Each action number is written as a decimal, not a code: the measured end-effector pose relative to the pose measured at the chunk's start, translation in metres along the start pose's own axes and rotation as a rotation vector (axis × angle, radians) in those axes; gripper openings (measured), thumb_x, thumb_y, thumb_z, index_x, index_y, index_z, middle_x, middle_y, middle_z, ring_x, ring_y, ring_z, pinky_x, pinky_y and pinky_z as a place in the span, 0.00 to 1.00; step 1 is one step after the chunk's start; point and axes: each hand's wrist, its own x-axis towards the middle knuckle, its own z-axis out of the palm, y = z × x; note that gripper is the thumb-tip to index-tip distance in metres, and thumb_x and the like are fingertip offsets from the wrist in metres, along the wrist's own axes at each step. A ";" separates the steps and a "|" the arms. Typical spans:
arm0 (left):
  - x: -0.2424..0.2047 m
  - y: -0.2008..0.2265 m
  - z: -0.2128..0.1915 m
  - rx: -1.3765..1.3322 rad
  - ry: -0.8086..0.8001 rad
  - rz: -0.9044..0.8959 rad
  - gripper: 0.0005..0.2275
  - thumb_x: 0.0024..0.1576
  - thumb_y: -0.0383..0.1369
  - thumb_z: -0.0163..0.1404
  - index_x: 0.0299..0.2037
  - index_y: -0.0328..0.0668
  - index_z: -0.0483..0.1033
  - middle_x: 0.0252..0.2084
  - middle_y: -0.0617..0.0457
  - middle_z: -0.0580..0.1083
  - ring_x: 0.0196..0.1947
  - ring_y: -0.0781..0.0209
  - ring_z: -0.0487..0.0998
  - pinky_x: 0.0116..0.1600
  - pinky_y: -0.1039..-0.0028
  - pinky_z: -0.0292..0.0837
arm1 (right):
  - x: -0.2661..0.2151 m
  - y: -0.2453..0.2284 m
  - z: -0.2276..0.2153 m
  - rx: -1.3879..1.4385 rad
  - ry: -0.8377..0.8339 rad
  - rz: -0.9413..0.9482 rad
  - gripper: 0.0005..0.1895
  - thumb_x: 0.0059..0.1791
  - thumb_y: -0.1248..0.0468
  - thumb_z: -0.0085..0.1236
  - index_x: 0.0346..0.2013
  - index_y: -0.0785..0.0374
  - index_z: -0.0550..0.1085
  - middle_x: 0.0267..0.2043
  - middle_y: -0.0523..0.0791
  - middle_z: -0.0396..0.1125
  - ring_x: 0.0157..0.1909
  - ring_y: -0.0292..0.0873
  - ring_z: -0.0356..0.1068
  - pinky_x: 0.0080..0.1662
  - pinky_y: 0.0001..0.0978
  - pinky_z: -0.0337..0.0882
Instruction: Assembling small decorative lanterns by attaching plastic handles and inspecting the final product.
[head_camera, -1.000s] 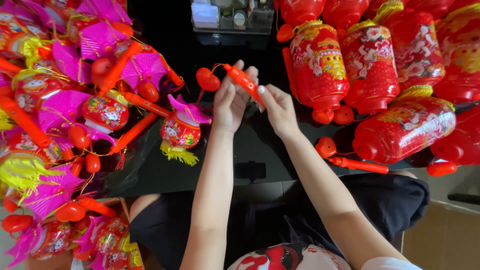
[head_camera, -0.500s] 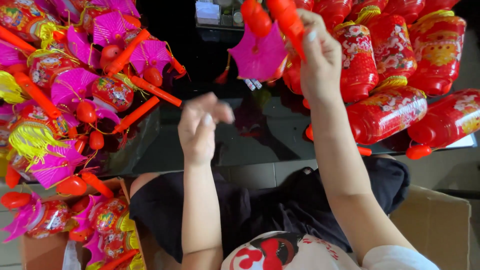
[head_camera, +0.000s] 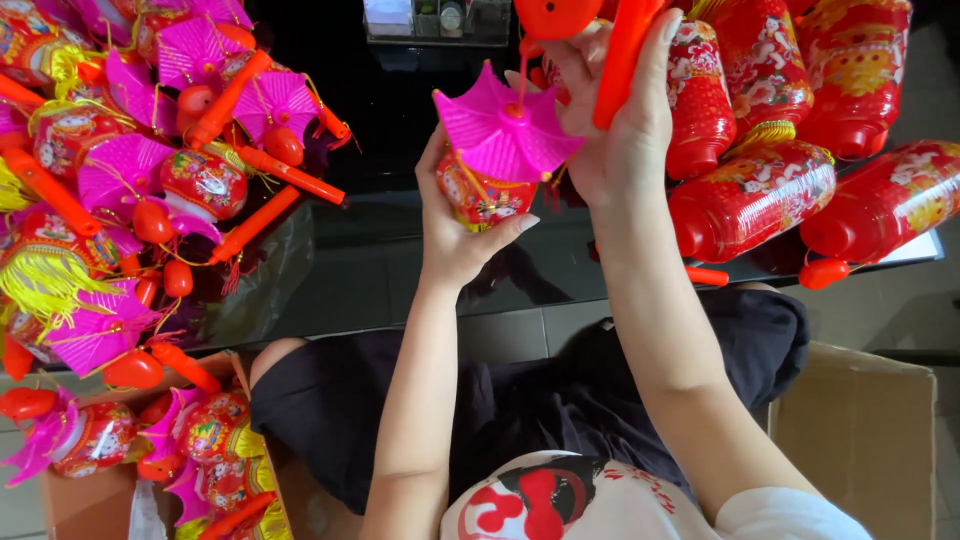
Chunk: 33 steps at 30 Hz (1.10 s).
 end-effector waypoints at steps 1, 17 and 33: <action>0.001 -0.004 -0.002 0.003 -0.005 0.001 0.46 0.49 0.34 0.70 0.73 0.42 0.48 0.74 0.45 0.54 0.73 0.52 0.63 0.73 0.62 0.72 | 0.002 0.000 -0.006 0.004 0.000 -0.004 0.25 0.42 0.39 0.57 0.25 0.59 0.71 0.32 0.39 0.68 0.51 0.49 0.75 0.56 0.60 0.74; 0.025 -0.013 0.015 0.249 0.229 0.102 0.55 0.49 0.30 0.74 0.77 0.58 0.37 0.69 0.48 0.60 0.70 0.56 0.64 0.74 0.57 0.60 | -0.005 0.053 -0.069 -0.502 -0.018 -0.201 0.29 0.35 0.77 0.80 0.27 0.60 0.61 0.34 0.50 0.71 0.31 0.34 0.67 0.32 0.18 0.66; 0.039 -0.001 0.026 0.342 0.262 0.182 0.62 0.51 0.30 0.75 0.78 0.59 0.24 0.71 0.47 0.56 0.74 0.57 0.60 0.78 0.55 0.53 | -0.007 0.002 -0.043 -0.577 -0.206 -0.158 0.26 0.41 0.66 0.75 0.41 0.62 0.63 0.49 0.52 0.69 0.47 0.42 0.64 0.49 0.32 0.64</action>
